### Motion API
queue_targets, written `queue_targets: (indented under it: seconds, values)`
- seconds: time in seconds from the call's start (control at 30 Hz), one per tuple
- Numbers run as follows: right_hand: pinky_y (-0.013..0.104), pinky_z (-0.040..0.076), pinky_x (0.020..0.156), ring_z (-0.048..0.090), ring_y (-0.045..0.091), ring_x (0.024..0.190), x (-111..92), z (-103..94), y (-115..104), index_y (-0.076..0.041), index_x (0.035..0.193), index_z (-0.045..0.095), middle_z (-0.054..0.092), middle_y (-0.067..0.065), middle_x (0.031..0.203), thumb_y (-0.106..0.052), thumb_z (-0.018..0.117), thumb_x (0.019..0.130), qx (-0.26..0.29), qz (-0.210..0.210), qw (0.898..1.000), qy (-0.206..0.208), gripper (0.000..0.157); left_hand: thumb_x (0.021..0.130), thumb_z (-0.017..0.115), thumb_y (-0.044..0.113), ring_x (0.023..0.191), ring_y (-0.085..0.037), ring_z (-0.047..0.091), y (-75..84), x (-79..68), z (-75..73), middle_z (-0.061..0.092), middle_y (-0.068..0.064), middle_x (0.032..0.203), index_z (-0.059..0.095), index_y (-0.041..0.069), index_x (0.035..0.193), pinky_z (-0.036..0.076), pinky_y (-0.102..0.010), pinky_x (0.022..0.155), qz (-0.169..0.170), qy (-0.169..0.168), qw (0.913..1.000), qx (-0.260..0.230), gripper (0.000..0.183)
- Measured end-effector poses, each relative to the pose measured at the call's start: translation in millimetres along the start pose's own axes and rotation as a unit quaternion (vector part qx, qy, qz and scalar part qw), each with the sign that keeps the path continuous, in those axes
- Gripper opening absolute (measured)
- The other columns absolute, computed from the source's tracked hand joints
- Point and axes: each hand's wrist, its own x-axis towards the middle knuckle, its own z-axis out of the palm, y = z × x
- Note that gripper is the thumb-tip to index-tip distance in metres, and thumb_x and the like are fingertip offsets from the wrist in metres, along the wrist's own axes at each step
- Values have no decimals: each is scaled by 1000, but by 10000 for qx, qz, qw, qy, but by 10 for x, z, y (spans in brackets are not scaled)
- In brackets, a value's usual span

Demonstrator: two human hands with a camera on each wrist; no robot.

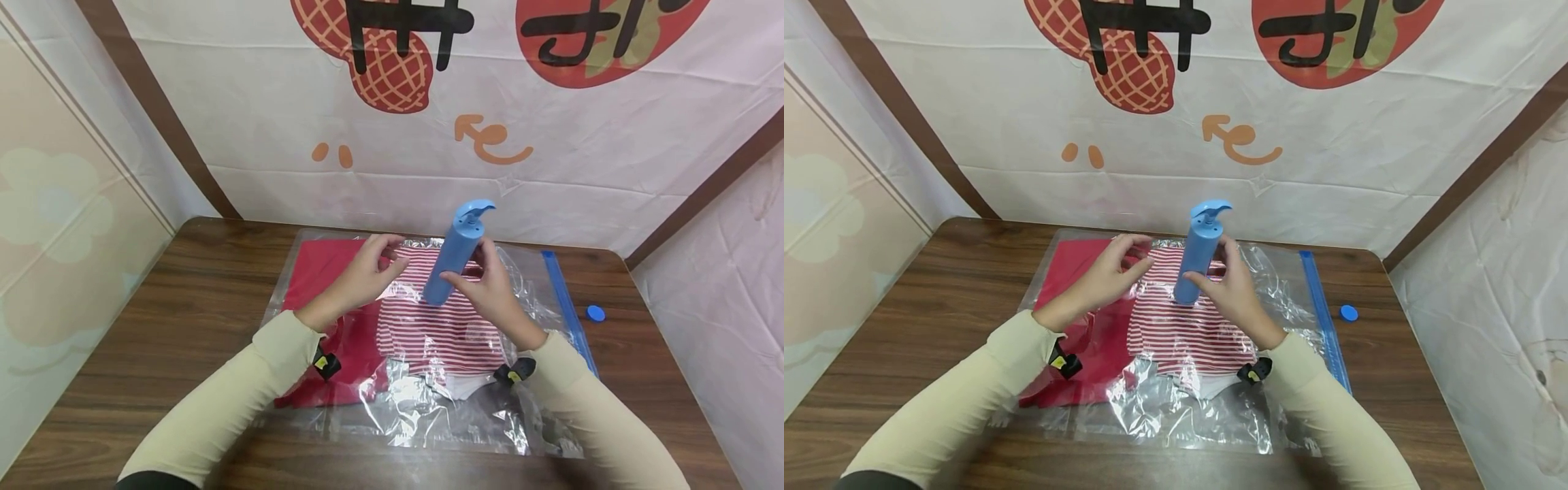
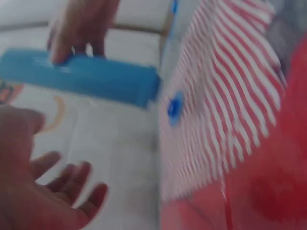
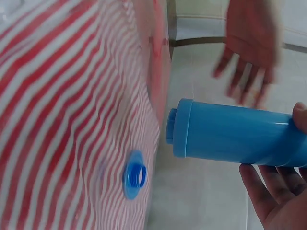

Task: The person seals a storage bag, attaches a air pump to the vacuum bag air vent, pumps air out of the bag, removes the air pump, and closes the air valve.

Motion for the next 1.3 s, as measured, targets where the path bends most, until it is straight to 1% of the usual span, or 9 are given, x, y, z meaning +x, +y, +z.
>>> queue_targets:
  seconds: [0.07,0.13,0.27,0.37,0.53,0.77,0.9,1.07,1.3]
  values:
    - [57,53,93,58,40,122,24,-38,17,3,148,32,54,25,136,-1,79,87,-82,47,9999,82,76,99,67,20,127,-38,52,-111,5,-26,49,-23,138,49,-4,144,44,-54,107,-182,-314,9973,638,54]
    - [57,53,94,58,39,123,43,-73,44,2,149,32,54,24,137,-3,79,89,-138,105,9997,158,77,97,70,27,137,-40,43,-224,0,-49,44,-24,148,45,1,150,35,-61,112,-415,-710,9881,1302,65]
    - [56,53,94,58,38,123,65,-126,119,1,150,32,54,23,138,-8,78,90,-356,247,9985,338,76,91,72,47,151,-44,19,-400,-38,-80,25,-19,164,34,15,160,9,-79,112,-995,-1513,9577,2238,85]
    - [57,52,96,57,38,124,75,-155,167,1,149,32,53,24,139,-10,77,91,-444,374,9974,418,75,87,74,57,153,-47,4,-483,-80,-81,13,-18,169,27,21,163,-6,-83,105,-1299,-1963,9393,2496,96]
    - [58,51,97,55,40,127,99,-173,219,0,150,31,50,24,142,-10,75,93,-553,503,9962,457,73,81,78,61,153,-46,-7,-571,-130,-53,2,-19,170,19,23,164,-13,-83,103,-1542,-2354,9223,2649,109]
    - [57,51,98,55,39,126,123,-153,294,-2,152,28,50,24,143,-11,75,94,-540,587,9960,397,75,76,80,64,153,-42,-14,-646,-163,-14,-6,-16,170,16,24,165,-17,-81,103,-1633,-2475,9122,2829,116]
    - [58,51,98,55,40,127,132,-144,323,-2,153,27,50,25,143,-11,74,94,-549,578,9961,379,77,77,79,66,153,-41,-16,-679,-181,10,-5,-16,170,15,24,165,-18,-81,103,-1608,-2493,9083,2949,117]
    - [57,51,98,54,41,127,152,-128,334,-1,153,27,50,26,143,-11,74,94,-609,557,9960,348,76,77,79,66,153,-41,-17,-686,-190,19,-6,-16,170,14,24,165,-18,-80,104,-1637,-2495,9084,2930,117]
    - [57,51,98,55,42,126,195,-99,356,1,152,27,50,27,140,-10,74,94,-564,543,9966,271,75,78,77,66,152,-40,-20,-679,-177,25,-8,-15,170,13,23,165,-19,-80,104,-1677,-2595,9036,2968,116]
